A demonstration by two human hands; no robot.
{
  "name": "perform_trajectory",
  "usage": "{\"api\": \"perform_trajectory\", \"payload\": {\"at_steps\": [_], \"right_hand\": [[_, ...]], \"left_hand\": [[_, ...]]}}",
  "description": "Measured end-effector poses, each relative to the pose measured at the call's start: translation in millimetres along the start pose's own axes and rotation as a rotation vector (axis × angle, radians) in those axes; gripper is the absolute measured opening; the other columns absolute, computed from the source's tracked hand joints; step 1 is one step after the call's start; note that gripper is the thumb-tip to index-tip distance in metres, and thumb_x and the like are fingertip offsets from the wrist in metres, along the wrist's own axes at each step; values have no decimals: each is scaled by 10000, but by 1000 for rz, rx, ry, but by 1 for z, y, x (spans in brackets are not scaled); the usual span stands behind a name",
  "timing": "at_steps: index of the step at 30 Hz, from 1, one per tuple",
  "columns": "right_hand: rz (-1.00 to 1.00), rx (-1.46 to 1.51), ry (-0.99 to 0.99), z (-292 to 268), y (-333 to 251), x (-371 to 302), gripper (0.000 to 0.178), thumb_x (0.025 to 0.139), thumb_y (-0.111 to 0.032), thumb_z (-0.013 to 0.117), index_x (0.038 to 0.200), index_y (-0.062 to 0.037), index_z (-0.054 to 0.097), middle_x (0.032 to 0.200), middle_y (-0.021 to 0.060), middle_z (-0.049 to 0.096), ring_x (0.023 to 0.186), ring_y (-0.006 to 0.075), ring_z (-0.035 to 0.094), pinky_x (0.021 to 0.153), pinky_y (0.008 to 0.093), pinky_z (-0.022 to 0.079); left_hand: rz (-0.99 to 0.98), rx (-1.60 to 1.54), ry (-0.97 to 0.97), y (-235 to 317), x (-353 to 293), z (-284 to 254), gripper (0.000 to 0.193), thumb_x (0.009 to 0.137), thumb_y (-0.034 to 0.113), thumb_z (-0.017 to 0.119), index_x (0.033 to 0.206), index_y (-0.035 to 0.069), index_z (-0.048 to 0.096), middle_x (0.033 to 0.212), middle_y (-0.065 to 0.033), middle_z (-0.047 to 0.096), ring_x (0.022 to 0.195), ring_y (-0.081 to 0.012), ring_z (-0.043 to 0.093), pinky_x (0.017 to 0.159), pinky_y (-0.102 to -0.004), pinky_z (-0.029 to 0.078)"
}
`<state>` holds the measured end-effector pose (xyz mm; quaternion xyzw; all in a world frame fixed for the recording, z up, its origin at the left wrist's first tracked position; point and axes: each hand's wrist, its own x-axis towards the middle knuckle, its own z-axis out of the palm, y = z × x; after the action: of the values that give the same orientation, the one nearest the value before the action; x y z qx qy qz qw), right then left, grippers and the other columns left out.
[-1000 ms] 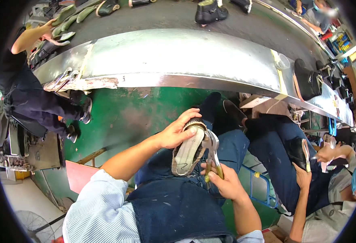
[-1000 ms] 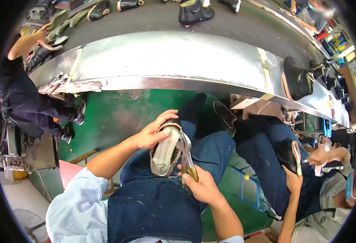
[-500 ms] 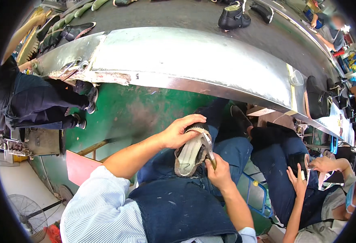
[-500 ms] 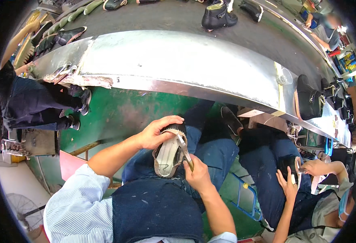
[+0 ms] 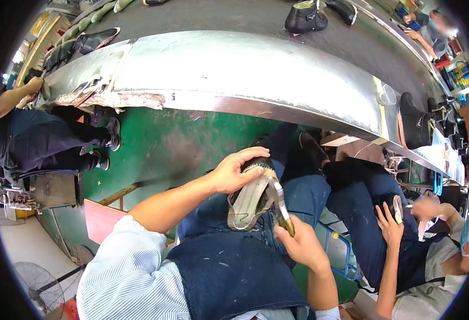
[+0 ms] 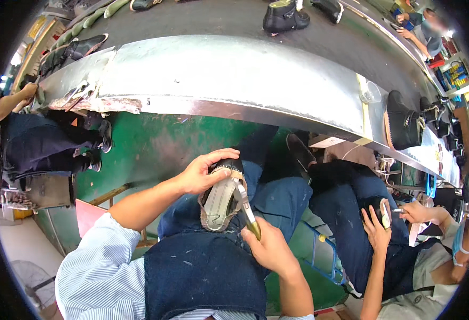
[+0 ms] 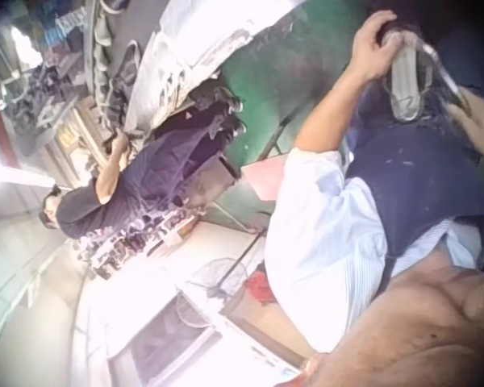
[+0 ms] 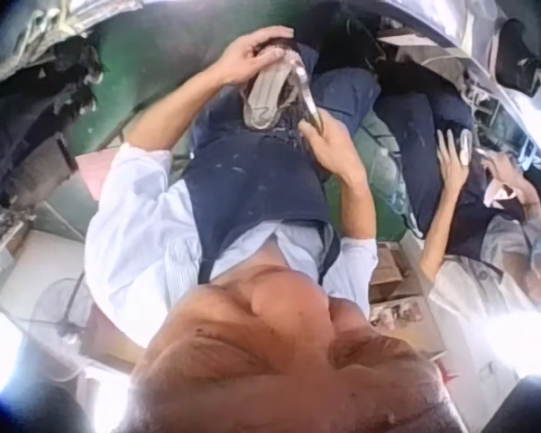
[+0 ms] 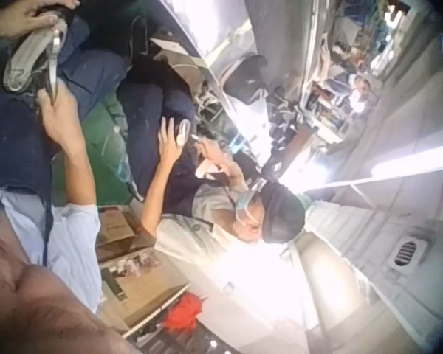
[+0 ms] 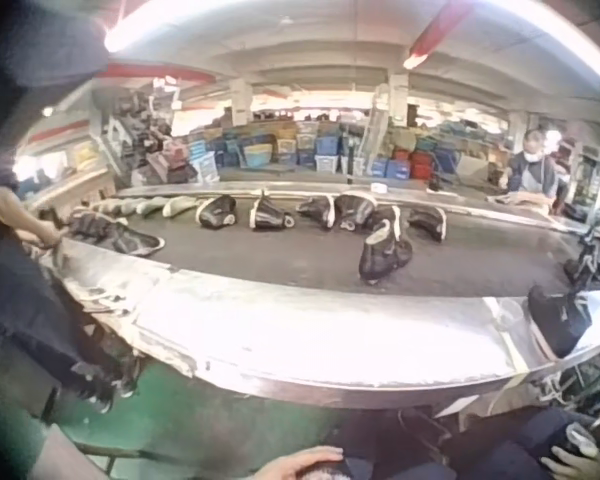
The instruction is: The recorder is lasting shoes by pulling the upper over the last and hammering it down at a factory workstation before placing them on a conveyor belt.
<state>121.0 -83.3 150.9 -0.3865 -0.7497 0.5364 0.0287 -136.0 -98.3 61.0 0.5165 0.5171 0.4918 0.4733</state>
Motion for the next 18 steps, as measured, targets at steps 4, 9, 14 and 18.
{"api": "perform_trajectory", "payload": {"at_steps": [4, 9, 14, 18], "right_hand": [[-204, -43, 289, 21, -2, 16, 297, 944, -179, 571, 1150, 34, 544, 922, 237, 631, 868, 414, 633, 795, 429, 503], [-22, 35, 126, 9, 2, 30, 262, 949, -181, 572, 1109, 26, 556, 874, 231, 642, 802, 397, 652, 743, 414, 517], [62, 187, 407, 43, 45, 35, 500, 806, -297, 768, 1131, 5, 537, 977, 155, 674, 891, 276, 668, 811, 376, 512], [102, 267, 388, 60, 55, 42, 437, 819, -257, 753, 1090, 10, 537, 943, 125, 664, 853, 199, 654, 776, 349, 519]], "left_hand": [[-1, 77, -129, 10, 2, -8, 495, 912, 107, 617, 1387, 70, 484, 1454, -128, 452, 1342, -230, 431, 1114, -378, 341], [-35, -5, -184, 5, -5, -16, 620, 915, 120, 625, 1478, 72, 372, 1488, -149, 410, 1362, -232, 401, 1125, -373, 321], [-299, 58, 113, -2, -73, 20, 528, 1006, 232, 475, 1475, 28, 343, 1384, -233, 501, 1305, -301, 486, 1089, -363, 360], [-341, 194, 144, 18, -70, 30, 400, 1014, 214, 443, 1356, 19, 512, 1087, -207, 674, 984, -259, 681, 869, -382, 517]]}}
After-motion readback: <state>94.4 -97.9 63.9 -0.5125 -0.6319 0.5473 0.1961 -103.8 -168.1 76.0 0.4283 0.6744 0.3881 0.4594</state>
